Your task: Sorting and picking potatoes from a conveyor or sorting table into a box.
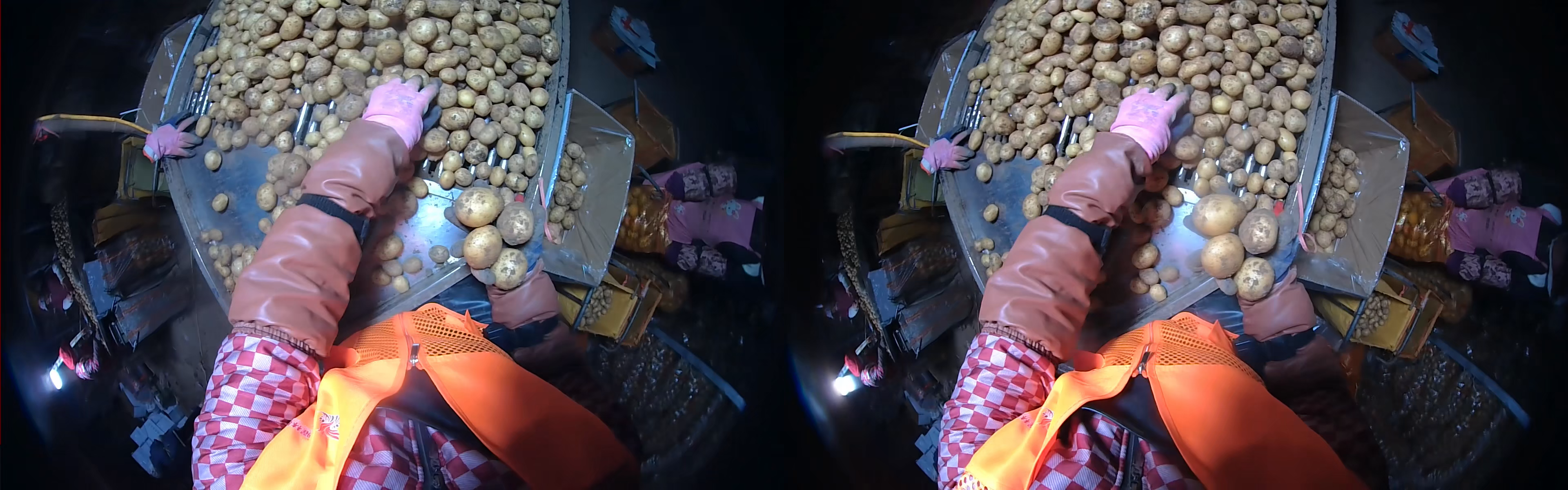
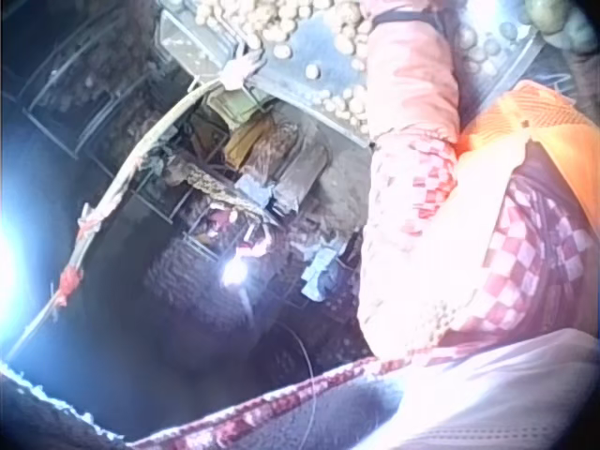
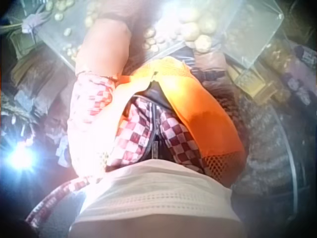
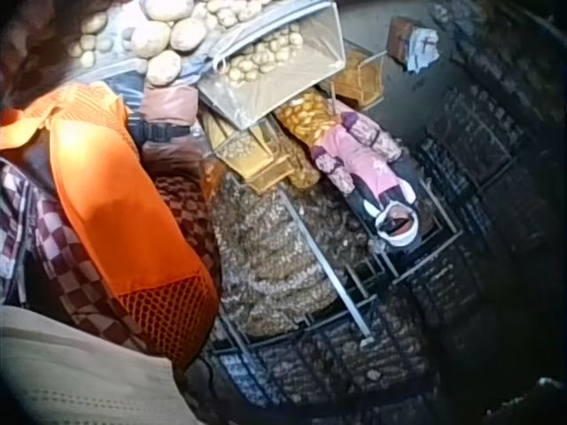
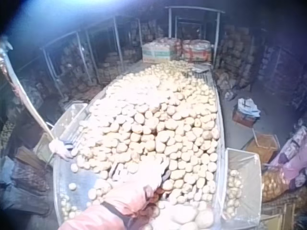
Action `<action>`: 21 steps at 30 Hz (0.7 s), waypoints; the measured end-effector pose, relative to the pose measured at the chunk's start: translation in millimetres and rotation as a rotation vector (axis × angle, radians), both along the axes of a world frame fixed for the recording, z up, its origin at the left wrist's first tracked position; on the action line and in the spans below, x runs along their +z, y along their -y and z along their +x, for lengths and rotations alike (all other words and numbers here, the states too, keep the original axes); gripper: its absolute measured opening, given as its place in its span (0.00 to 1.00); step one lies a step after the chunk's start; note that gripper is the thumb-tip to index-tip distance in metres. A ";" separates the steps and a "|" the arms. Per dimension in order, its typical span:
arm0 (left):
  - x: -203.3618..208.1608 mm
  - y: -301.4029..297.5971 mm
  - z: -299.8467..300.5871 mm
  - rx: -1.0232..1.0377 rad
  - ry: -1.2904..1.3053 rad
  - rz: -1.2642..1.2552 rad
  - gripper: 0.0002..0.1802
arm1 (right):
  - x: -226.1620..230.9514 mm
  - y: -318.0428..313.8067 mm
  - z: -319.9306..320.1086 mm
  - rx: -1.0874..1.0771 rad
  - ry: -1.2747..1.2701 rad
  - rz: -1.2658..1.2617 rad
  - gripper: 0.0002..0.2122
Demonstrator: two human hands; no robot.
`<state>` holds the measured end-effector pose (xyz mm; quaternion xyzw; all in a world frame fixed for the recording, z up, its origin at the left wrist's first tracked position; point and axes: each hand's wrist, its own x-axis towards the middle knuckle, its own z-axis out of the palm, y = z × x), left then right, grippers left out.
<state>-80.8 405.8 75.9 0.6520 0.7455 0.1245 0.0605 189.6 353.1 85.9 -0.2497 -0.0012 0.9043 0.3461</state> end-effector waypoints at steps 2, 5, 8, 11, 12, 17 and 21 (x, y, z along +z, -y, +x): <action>3.8 -7.3 2.9 -0.025 -0.101 -0.286 0.22 | -17.2 -8.3 8.4 -0.016 0.024 0.051 0.34; -2.9 21.2 -3.1 0.054 0.045 -0.343 0.19 | -15.0 -8.3 11.5 -0.022 0.066 0.062 0.32; 15.0 42.0 -8.6 0.139 0.124 -0.408 0.23 | -13.9 -6.4 13.4 -0.013 0.077 0.064 0.31; -14.3 73.1 -46.5 0.575 0.596 -0.118 0.26 | -13.8 -4.9 9.7 0.014 0.081 0.068 0.30; -7.3 80.4 -43.7 0.732 0.724 -0.033 0.23 | -13.6 -4.2 12.3 0.009 0.090 0.074 0.30; 16.4 129.5 -15.7 0.448 1.009 -0.120 0.11 | -15.0 0.4 10.4 0.054 0.091 0.137 0.32; 3.7 143.2 19.6 0.319 0.635 -0.234 0.20 | -6.2 6.7 8.4 0.115 -0.010 0.147 0.29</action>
